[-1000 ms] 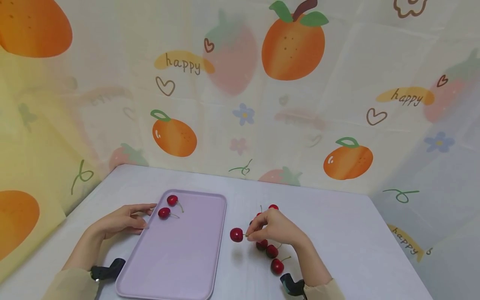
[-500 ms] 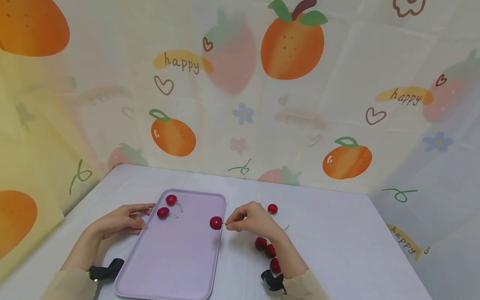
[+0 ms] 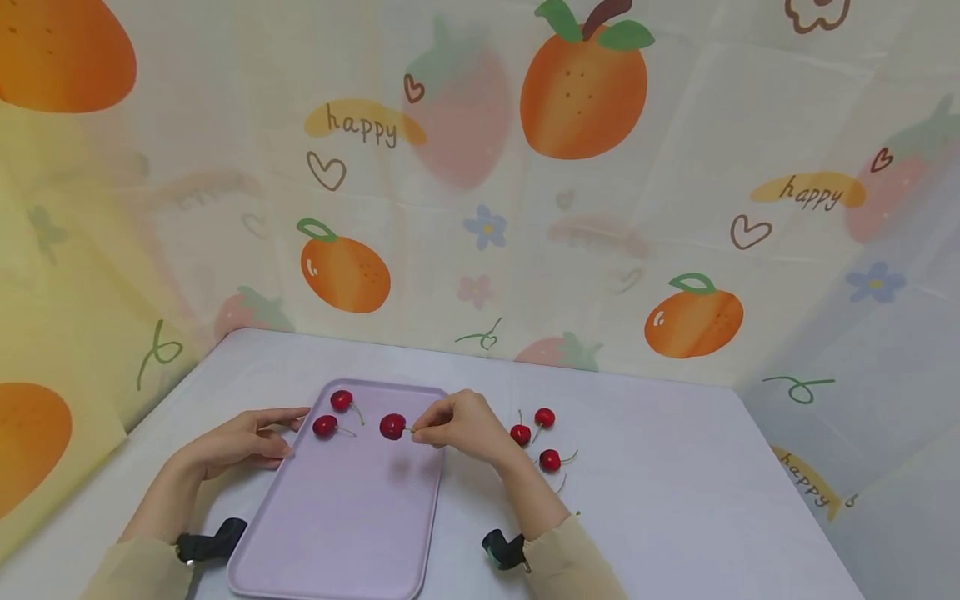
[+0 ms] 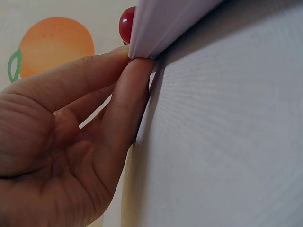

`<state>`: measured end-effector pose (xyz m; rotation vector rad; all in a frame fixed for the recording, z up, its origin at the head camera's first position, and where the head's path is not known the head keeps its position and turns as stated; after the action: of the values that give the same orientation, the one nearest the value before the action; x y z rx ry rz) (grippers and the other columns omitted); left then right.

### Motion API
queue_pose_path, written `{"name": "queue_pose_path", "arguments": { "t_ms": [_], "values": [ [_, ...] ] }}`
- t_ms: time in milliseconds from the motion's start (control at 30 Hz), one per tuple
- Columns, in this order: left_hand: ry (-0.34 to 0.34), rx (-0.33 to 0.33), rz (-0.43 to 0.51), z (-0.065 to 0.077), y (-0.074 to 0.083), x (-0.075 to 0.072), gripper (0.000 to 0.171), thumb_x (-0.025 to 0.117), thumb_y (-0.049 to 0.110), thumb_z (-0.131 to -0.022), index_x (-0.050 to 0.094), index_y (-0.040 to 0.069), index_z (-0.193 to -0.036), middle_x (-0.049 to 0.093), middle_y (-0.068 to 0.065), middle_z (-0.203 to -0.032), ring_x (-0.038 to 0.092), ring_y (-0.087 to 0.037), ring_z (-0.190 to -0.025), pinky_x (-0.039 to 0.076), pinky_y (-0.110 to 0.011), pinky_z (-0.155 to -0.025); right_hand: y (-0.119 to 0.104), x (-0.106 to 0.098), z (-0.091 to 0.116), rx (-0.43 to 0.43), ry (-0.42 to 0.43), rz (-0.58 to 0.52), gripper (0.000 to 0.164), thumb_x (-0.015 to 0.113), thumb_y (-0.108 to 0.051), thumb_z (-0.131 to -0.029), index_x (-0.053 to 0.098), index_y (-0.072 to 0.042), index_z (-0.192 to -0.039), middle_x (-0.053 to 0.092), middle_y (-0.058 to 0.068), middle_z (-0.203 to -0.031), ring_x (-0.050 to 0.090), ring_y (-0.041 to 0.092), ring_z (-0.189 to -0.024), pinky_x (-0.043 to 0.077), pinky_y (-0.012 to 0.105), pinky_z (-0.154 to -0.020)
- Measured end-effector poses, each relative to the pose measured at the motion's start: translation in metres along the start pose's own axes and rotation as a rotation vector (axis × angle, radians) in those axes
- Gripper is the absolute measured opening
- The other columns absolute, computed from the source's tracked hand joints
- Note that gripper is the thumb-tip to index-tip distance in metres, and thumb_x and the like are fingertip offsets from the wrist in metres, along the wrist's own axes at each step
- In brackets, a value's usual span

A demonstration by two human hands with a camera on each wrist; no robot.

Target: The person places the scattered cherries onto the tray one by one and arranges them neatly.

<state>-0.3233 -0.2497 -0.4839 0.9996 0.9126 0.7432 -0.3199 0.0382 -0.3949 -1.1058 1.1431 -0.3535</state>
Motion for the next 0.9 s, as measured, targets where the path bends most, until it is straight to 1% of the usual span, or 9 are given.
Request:
{"name": "queue_pose_path", "arguments": {
  "t_ms": [67, 100, 200, 367, 633, 800, 900],
  "values": [
    [0.003, -0.004, 0.000, 0.000, 0.000, -0.001, 0.070, 0.066, 0.012, -0.082, 0.034, 0.005, -0.143, 0.041, -0.023, -0.134, 0.059, -0.015, -0.093, 0.058, -0.028, -0.076, -0.003, 0.004, -0.006, -0.016, -0.003, -0.011, 0.006, 0.074, -0.025, -0.078, 0.075, -0.023, -0.083, 0.071, -0.002, -0.080, 0.062, 0.013, -0.067, 0.056, 0.035, -0.069],
    [0.005, -0.005, -0.002, 0.000, 0.000, -0.001, 0.069, 0.066, 0.011, -0.082, 0.034, 0.005, -0.143, 0.041, -0.023, -0.133, 0.058, -0.015, -0.093, 0.058, -0.028, -0.076, -0.003, 0.006, -0.010, -0.027, -0.007, -0.012, 0.006, 0.074, -0.027, -0.077, 0.075, -0.024, -0.082, 0.071, -0.003, -0.080, 0.062, 0.013, -0.067, 0.056, 0.033, -0.068],
    [0.008, -0.008, 0.001, 0.000, -0.001, -0.001, 0.069, 0.066, 0.011, -0.082, 0.034, 0.005, -0.143, 0.042, -0.022, -0.133, 0.058, -0.016, -0.092, 0.058, -0.027, -0.076, -0.008, 0.012, -0.016, -0.033, -0.007, -0.019, 0.005, 0.074, -0.027, -0.078, 0.075, -0.024, -0.082, 0.072, -0.004, -0.081, 0.063, 0.013, -0.068, 0.057, 0.035, -0.069],
    [0.011, -0.018, 0.001, 0.000, 0.000, 0.000, 0.069, 0.066, 0.012, -0.082, 0.034, 0.006, -0.143, 0.042, -0.022, -0.134, 0.058, -0.016, -0.093, 0.058, -0.027, -0.076, -0.011, 0.021, -0.027, -0.031, -0.003, -0.038, 0.007, 0.073, -0.028, -0.078, 0.075, -0.022, -0.083, 0.072, -0.003, -0.081, 0.064, 0.013, -0.068, 0.057, 0.036, -0.069],
    [0.039, -0.049, -0.032, 0.001, -0.001, -0.001, 0.068, 0.067, 0.014, -0.081, 0.037, 0.009, -0.143, 0.044, -0.019, -0.132, 0.058, -0.016, -0.092, 0.058, -0.028, -0.076, -0.018, 0.036, -0.045, -0.038, 0.022, -0.047, 0.009, 0.074, -0.027, -0.077, 0.075, -0.020, -0.083, 0.072, -0.003, -0.078, 0.065, 0.011, -0.065, 0.056, 0.025, -0.064],
    [0.020, -0.028, -0.028, 0.000, -0.001, -0.002, 0.069, 0.067, 0.013, -0.081, 0.036, 0.008, -0.143, 0.043, -0.021, -0.133, 0.058, -0.016, -0.092, 0.058, -0.028, -0.076, -0.021, 0.046, -0.055, -0.025, 0.031, -0.054, 0.008, 0.075, -0.026, -0.076, 0.075, -0.020, -0.081, 0.072, -0.004, -0.076, 0.065, 0.010, -0.064, 0.055, 0.023, -0.063],
    [0.006, -0.015, -0.020, -0.001, 0.000, -0.001, 0.069, 0.066, 0.012, -0.082, 0.035, 0.007, -0.143, 0.042, -0.022, -0.133, 0.057, -0.015, -0.090, 0.058, -0.028, -0.076, -0.023, 0.052, -0.058, -0.031, 0.034, -0.058, 0.008, 0.076, -0.024, -0.076, 0.075, -0.018, -0.081, 0.072, -0.002, -0.076, 0.064, 0.009, -0.062, 0.055, 0.022, -0.062]
  ]
}}
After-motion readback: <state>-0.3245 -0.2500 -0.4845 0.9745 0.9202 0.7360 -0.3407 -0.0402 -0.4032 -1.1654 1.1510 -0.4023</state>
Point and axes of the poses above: each hand's wrist, its own z-axis away from the middle knuckle, its own x-axis out of the palm, y = z × x, the point moved 9 cm from there along -z, towards the middle knuckle
